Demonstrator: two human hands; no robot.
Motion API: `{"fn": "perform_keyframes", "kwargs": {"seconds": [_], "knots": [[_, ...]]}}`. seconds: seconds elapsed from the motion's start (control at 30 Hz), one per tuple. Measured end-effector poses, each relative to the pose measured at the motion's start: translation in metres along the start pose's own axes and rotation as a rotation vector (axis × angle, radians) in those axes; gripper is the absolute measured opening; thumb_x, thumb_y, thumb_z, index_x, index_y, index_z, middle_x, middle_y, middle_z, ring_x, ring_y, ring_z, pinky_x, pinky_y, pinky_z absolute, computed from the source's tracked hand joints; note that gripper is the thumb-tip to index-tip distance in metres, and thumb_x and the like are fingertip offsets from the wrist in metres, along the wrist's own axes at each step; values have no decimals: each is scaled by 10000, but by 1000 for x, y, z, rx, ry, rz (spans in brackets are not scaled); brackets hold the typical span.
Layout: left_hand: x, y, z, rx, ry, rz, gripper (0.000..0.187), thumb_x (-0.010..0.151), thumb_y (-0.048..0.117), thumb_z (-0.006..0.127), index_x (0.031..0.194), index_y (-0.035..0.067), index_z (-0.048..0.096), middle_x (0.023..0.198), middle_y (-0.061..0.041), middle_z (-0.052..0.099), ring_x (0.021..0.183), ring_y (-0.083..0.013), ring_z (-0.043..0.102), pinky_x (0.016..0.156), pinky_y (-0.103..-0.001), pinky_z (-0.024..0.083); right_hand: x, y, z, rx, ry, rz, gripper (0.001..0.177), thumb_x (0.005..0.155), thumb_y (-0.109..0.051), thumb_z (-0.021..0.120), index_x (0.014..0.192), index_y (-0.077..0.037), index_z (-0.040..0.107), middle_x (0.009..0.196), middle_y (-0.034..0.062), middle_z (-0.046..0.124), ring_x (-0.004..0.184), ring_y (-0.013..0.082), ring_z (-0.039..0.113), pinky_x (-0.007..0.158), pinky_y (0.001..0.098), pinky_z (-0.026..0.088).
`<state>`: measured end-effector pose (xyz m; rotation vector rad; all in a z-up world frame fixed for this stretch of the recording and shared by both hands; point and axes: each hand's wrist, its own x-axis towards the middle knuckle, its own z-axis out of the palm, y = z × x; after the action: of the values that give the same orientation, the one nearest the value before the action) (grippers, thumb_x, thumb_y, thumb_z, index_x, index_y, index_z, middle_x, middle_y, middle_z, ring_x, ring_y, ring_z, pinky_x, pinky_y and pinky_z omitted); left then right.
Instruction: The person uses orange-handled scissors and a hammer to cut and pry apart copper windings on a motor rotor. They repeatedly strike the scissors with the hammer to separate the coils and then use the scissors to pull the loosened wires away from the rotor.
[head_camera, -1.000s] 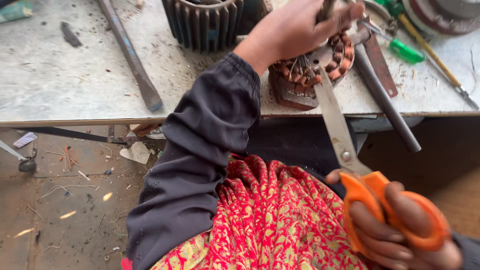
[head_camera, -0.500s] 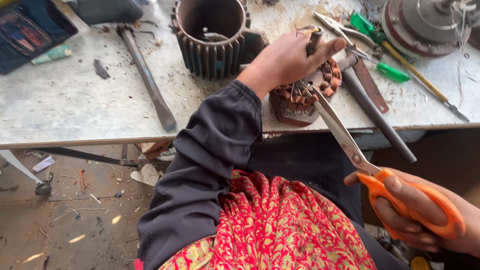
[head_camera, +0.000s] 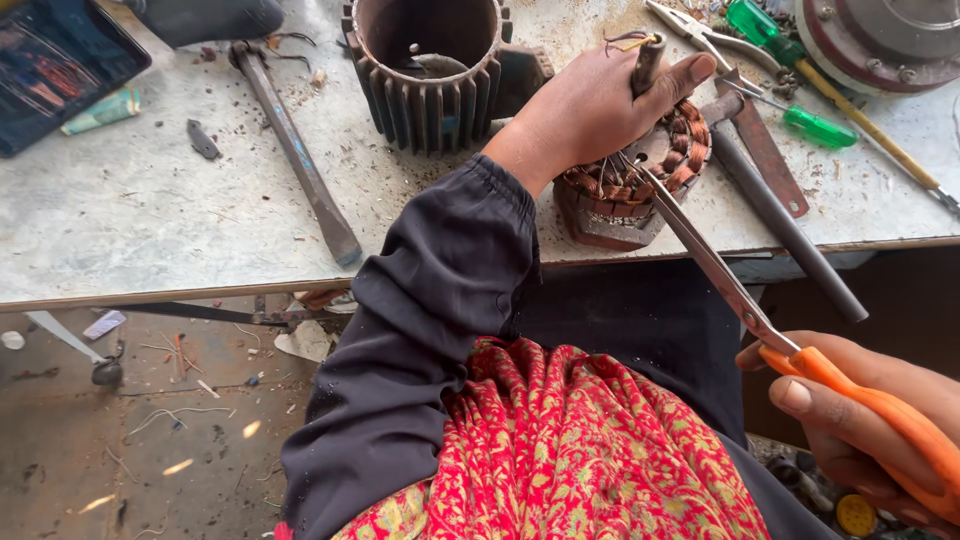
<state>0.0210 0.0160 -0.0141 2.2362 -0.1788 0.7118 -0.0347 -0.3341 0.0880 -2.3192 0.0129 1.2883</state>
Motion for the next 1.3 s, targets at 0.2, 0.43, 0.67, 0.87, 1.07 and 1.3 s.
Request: {"fn": "perform_keyframes", "kwargs": {"seconds": [0.2, 0.43, 0.67, 0.87, 1.07, 1.3], "knots": [[3, 4, -6, 37, -58, -28, 648, 1037, 620, 396, 843, 78, 695, 616, -133, 614, 651, -364, 637, 634, -498, 478, -6, -11, -10, 78, -54, 39, 496, 1055, -476, 600, 1417, -139, 571, 391, 134, 319, 240, 260, 314, 283, 420, 237], [-1, 4, -15, -89, -89, -78, 555, 1036, 536, 478, 822, 77, 705, 600, -113, 586, 556, -278, 571, 557, -455, 423, -2, 0, -13, 229, -124, -53, 752, 914, -572, 584, 1455, -48, 565, 400, 183, 420, 245, 286, 420, 233, 422, 381], [-5, 5, -8, -191, -62, -27, 454, 1025, 431, 542, 841, 49, 705, 667, -121, 658, 619, -312, 627, 587, -447, 458, 17, 52, -21, 446, -185, -106, 763, 917, -495, 653, 1514, -44, 504, 408, 135, 400, 256, 246, 406, 243, 379, 330], [-4, 6, 2, -119, -9, -60, 455, 1025, 404, 521, 797, 58, 708, 631, -147, 656, 608, -352, 651, 583, -472, 485, 24, 72, -31, 449, -203, -118, 777, 895, -470, 688, 1509, -34, 495, 442, 57, 343, 264, 174, 336, 282, 308, 250], [-11, 1, 15, 205, -2, 67, 303, 1050, 270, 474, 1133, 92, 704, 712, -131, 682, 610, -334, 676, 530, -458, 516, 5, 65, -6, 443, -308, -282, 773, 983, -481, 630, 1571, -33, 406, 447, 81, 436, 260, 175, 460, 275, 290, 356], [-22, 21, 4, 485, 3, 146, 324, 1071, 350, 487, 1298, 276, 707, 822, -78, 730, 672, -333, 704, 566, -475, 558, 7, 41, 15, 296, -282, -225, 622, 1023, -327, 515, 1586, -107, 369, 429, 72, 417, 236, 185, 421, 230, 328, 400]]}}
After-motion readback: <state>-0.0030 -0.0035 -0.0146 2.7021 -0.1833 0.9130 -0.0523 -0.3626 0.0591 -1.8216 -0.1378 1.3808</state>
